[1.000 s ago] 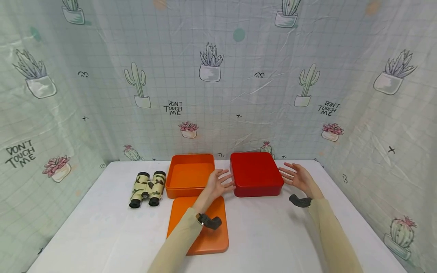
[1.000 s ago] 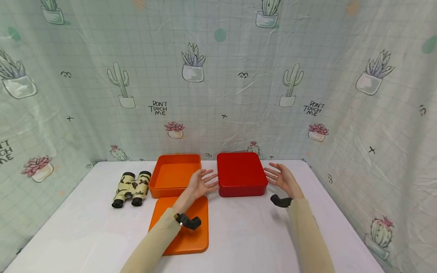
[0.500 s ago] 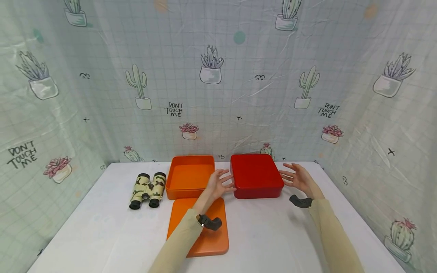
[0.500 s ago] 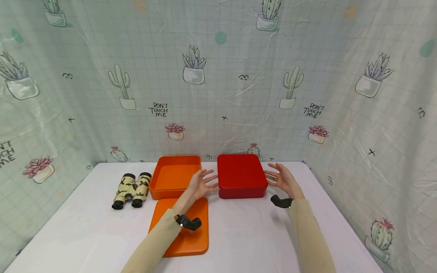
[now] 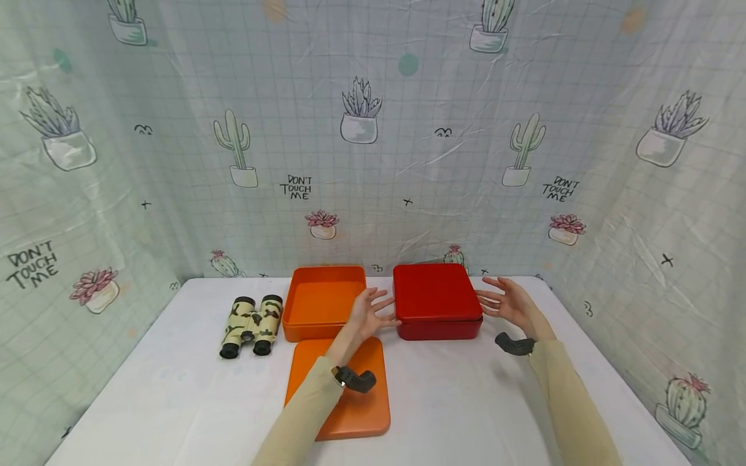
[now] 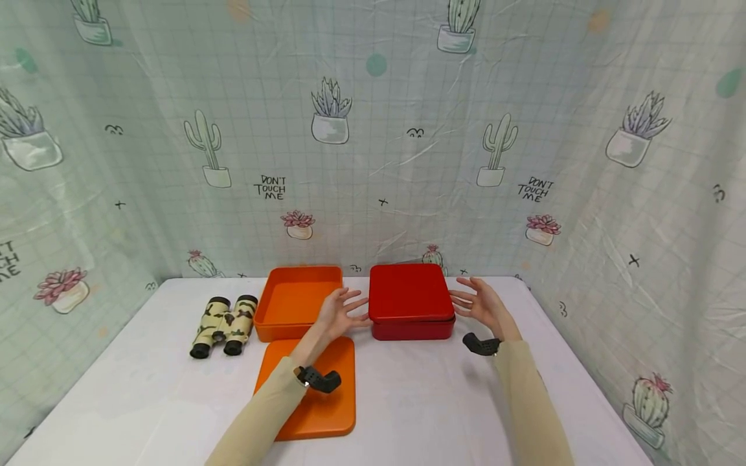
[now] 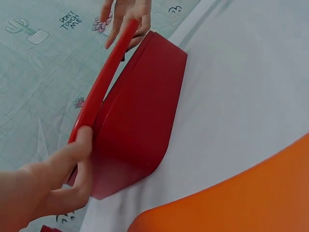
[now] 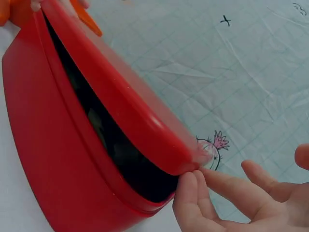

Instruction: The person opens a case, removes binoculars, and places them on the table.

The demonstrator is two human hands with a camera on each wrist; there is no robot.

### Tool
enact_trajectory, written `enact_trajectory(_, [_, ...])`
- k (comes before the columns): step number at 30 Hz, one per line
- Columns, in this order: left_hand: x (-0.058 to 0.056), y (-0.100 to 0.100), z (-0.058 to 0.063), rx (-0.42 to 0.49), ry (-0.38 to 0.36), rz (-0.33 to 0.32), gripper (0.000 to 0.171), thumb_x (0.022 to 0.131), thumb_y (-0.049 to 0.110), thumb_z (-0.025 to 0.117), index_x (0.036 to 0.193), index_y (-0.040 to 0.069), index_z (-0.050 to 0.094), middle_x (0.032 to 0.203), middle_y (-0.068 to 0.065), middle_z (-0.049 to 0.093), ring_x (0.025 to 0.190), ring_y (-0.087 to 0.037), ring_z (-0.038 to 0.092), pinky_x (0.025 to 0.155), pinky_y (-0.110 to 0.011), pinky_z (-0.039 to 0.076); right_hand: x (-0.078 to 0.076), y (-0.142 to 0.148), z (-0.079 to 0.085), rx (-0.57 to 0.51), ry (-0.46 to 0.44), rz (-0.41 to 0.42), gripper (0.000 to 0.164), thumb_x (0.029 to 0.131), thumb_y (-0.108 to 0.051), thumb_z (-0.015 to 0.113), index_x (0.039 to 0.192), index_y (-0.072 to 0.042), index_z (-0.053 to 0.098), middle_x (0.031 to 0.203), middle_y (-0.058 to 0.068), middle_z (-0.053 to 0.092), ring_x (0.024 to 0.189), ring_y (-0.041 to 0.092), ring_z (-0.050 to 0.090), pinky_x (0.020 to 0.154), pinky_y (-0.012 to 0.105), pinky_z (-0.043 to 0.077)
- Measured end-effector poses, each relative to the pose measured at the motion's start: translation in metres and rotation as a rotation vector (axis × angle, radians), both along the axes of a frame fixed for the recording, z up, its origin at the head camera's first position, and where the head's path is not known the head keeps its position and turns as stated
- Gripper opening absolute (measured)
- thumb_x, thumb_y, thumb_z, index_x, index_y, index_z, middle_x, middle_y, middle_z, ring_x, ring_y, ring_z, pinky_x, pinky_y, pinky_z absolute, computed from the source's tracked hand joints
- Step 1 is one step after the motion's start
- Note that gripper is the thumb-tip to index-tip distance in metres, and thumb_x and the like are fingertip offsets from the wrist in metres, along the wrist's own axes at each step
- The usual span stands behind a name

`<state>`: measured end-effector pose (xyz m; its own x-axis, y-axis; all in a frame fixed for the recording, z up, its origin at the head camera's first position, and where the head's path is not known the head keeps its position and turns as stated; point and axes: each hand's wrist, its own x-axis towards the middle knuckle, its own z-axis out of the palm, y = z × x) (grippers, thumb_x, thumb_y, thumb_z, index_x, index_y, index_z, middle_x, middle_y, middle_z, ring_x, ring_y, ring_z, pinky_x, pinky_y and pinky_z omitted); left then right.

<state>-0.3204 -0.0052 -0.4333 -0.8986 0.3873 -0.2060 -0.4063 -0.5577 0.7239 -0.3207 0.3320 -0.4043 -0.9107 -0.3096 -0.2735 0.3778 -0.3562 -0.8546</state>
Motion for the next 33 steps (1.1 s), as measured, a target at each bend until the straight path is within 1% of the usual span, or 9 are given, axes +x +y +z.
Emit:
enact_trajectory(3, [-0.001,-0.001,0.001,-0.027,0.006,-0.023,0.057,0.091,0.033,0.032,0.138,0.003,0.021,0.145,-0.022,0.02,0.125,-0.051,0.019,0.1,-0.064,0.021,0.001,-0.001,0.001,0.039,0.007,0.002,0.064,0.094,-0.042,0.033,0.145,-0.019,0.001,0.143,0.011,0.028,0.116,0.023,0.041,0.103,0.041,0.035])
enact_trajectory(5, [-0.001,-0.002,0.002,-0.046,0.007,-0.033,0.056,0.091,0.033,0.031,0.138,0.004,0.02,0.145,-0.021,0.02,0.125,-0.053,0.018,0.099,-0.065,0.02,0.002,-0.002,0.0,0.052,0.008,0.007,0.063,0.094,-0.043,0.033,0.144,-0.019,0.003,0.139,0.01,0.031,0.117,0.024,0.039,0.104,0.042,0.033])
enact_trajectory(11, [-0.005,-0.009,0.004,-0.076,0.013,-0.114,0.058,0.093,0.033,0.028,0.141,0.004,0.012,0.146,-0.023,0.016,0.126,-0.054,0.019,0.097,-0.066,0.021,0.001,0.003,-0.001,0.027,-0.002,0.069,0.066,0.093,-0.045,0.033,0.144,-0.02,-0.001,0.151,0.013,-0.001,0.119,0.025,0.037,0.107,0.044,0.027])
enact_trajectory(13, [-0.007,-0.014,0.003,-0.104,0.011,-0.178,0.06,0.093,0.035,0.027,0.142,0.005,0.009,0.147,-0.023,0.013,0.126,-0.055,0.02,0.097,-0.066,0.022,0.001,0.006,-0.001,0.018,-0.003,0.101,0.066,0.094,-0.045,0.031,0.144,-0.02,-0.004,0.151,0.016,0.0,0.121,0.027,0.036,0.108,0.046,0.024])
enact_trajectory(14, [-0.008,-0.017,0.003,-0.121,0.01,-0.216,0.06,0.093,0.035,0.026,0.142,0.005,0.008,0.147,-0.024,0.012,0.125,-0.056,0.021,0.096,-0.066,0.023,0.001,0.007,-0.001,0.013,-0.008,0.111,0.064,0.094,-0.044,0.029,0.144,-0.02,-0.003,0.149,0.018,0.01,0.122,0.028,0.036,0.108,0.047,0.023])
enact_trajectory(19, [-0.009,-0.026,0.004,-0.191,0.011,-0.353,0.063,0.093,0.038,0.027,0.143,0.005,0.006,0.145,-0.028,0.013,0.121,-0.057,0.028,0.094,-0.066,0.027,0.003,0.009,0.001,0.034,0.002,0.189,0.061,0.096,-0.042,0.022,0.144,-0.018,-0.007,0.148,0.023,0.006,0.121,0.03,0.037,0.105,0.052,0.025])
enact_trajectory(21, [-0.009,-0.027,0.004,-0.204,0.011,-0.372,0.063,0.093,0.038,0.026,0.142,0.004,0.008,0.144,-0.03,0.016,0.121,-0.056,0.029,0.094,-0.065,0.027,0.004,0.008,0.002,0.071,0.005,0.199,0.061,0.096,-0.043,0.022,0.144,-0.018,-0.006,0.149,0.021,-0.003,0.117,0.027,0.041,0.103,0.051,0.031])
enact_trajectory(25, [-0.01,-0.028,0.003,-0.217,-0.005,-0.407,0.06,0.093,0.038,0.024,0.14,0.001,0.014,0.139,-0.035,0.023,0.121,-0.054,0.031,0.095,-0.063,0.027,0.007,0.005,0.005,0.162,0.014,0.203,0.06,0.096,-0.044,0.022,0.145,-0.017,0.0,0.149,0.02,0.007,0.114,0.023,0.043,0.096,0.048,0.038])
enact_trajectory(33, [-0.005,-0.031,0.002,-0.261,-0.029,-0.488,0.063,0.093,0.04,0.025,0.14,0.0,0.013,0.136,-0.038,0.027,0.118,-0.054,0.035,0.093,-0.062,0.031,0.011,0.003,0.007,0.23,0.017,0.24,0.068,0.094,-0.048,0.024,0.144,-0.013,-0.003,0.149,0.023,0.0,0.117,0.027,0.039,0.095,0.053,0.038])
